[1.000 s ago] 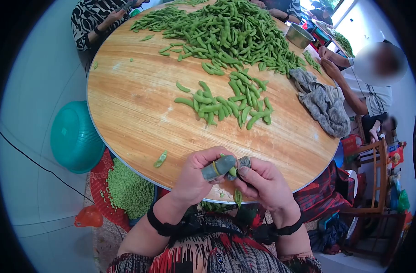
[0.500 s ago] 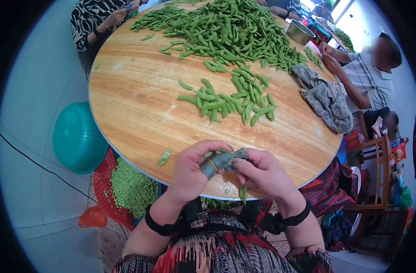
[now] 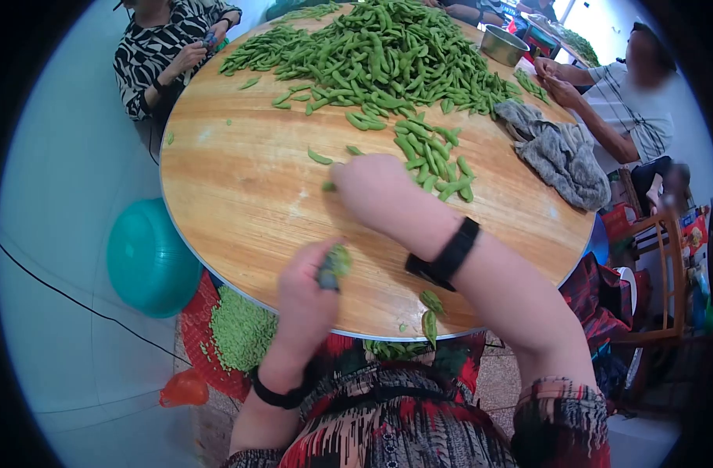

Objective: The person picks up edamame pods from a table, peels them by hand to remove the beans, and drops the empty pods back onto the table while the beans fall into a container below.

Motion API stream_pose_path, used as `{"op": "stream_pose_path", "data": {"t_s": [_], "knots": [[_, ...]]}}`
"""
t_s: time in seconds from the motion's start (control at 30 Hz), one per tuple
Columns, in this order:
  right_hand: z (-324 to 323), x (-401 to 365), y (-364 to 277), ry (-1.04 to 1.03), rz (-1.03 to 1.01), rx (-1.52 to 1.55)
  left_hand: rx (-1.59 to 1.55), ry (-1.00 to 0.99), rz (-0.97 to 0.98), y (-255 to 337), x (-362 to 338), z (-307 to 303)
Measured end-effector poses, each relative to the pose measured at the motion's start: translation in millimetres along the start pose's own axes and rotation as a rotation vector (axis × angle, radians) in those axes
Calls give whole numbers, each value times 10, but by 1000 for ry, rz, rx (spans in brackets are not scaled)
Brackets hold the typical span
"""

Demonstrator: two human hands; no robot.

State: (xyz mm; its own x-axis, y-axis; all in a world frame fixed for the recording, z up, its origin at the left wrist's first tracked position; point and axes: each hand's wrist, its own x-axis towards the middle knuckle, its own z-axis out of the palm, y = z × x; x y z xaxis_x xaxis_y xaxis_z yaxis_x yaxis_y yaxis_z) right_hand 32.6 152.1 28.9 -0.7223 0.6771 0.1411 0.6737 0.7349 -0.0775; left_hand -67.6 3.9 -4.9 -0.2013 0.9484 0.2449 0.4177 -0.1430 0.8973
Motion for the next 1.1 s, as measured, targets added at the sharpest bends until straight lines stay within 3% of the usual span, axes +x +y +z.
{"op": "stream_pose_path", "data": {"t_s": [0.1,0.17,0.23,0.33,0.43,0.5,0.53,0.57,0.6,0.63,0.67,0.7,0.73,0.87,0.93,1.1], "knots": [[-264,-240,175,-146,57,46,-6,-279,97,153,-95,153],[-299,-120,257,-212,75,29,-73,-330,127,207,-109,315],[-222,127,261,-61,76,64,-138,-395,158,216,-112,390],[36,445,51,73,74,130,-273,-520,51,194,-114,421],[146,441,-22,101,23,112,-460,-502,-128,153,-160,355],[126,345,33,51,42,130,-654,-331,-376,193,-154,235],[61,252,52,0,59,148,-659,-331,-381,203,-132,200],[-27,117,85,-6,60,146,-855,-172,-404,215,-70,173],[-217,-61,93,-15,96,404,-1049,-5,-420,233,-5,164],[-371,-233,94,-23,134,663,-1057,-5,-421,260,53,170],[-466,-394,87,-25,140,659,-1168,38,-477,287,108,180],[-537,-551,66,-118,213,874,-1277,82,-533,298,135,195],[-554,-685,43,-212,287,1091,-1277,79,-537,301,133,225],[-438,-1089,-10,-169,392,1166,-1229,-6,-476,256,72,364],[-415,-1221,14,-238,502,1487,-1193,-12,-437,245,49,394],[-443,-1380,-8,-293,496,1705,-1057,23,-474,341,41,448]]}}
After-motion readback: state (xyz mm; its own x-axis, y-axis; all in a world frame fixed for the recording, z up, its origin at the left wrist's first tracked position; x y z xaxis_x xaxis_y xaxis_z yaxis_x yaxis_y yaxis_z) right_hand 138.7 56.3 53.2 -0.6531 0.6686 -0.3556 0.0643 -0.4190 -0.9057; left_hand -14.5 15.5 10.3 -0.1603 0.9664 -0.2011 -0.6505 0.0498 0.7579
